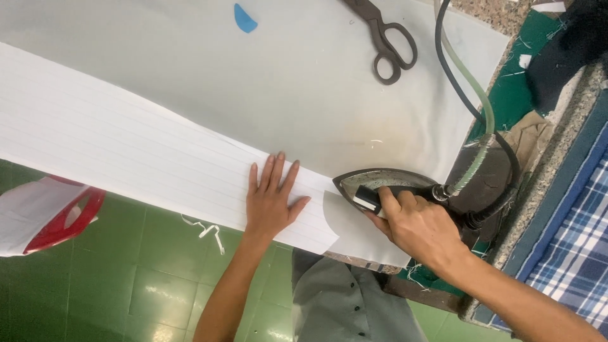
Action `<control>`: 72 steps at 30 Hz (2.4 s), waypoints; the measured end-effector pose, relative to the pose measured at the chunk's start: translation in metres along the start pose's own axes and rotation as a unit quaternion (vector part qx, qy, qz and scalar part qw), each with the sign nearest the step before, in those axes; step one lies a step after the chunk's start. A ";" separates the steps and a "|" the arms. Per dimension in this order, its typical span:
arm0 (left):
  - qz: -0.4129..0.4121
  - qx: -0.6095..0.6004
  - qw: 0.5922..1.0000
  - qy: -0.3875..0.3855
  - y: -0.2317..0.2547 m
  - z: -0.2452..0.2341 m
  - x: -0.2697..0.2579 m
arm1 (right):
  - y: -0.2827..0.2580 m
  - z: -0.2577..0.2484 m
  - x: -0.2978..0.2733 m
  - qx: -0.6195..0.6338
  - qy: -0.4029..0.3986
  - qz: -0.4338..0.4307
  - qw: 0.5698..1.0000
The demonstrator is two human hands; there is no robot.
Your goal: The person cuts a piece of white fabric with scissors, then folds and irons it on a work table. They use a ruler and chalk to mark a line on the fabric before ironing it again. The person repeatedly irons the fabric to smooth out the folds.
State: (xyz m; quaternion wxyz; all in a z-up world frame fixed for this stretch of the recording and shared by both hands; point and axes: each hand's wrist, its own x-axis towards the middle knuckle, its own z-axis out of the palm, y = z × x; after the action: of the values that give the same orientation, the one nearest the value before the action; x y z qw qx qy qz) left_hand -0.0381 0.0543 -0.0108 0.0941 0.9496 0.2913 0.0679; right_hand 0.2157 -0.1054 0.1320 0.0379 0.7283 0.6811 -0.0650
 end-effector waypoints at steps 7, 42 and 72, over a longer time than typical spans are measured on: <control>-0.012 -0.013 0.999 -0.027 0.001 -0.005 0.000 | -0.008 0.001 0.013 -0.001 0.001 -0.008 1.000; -0.002 0.025 0.999 0.029 -0.081 -0.021 0.004 | -0.035 -0.017 0.060 0.005 -0.025 -0.020 0.999; 0.021 0.077 0.995 0.054 -0.110 -0.025 0.012 | -0.054 -0.016 0.098 0.116 0.133 -0.099 0.979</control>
State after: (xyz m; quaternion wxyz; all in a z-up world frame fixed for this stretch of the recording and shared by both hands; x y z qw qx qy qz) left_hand -0.0921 0.1540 -0.0093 0.0035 0.9547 0.2807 0.0981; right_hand 0.1688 -0.0023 0.1349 -0.1443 0.6590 0.7366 -0.0494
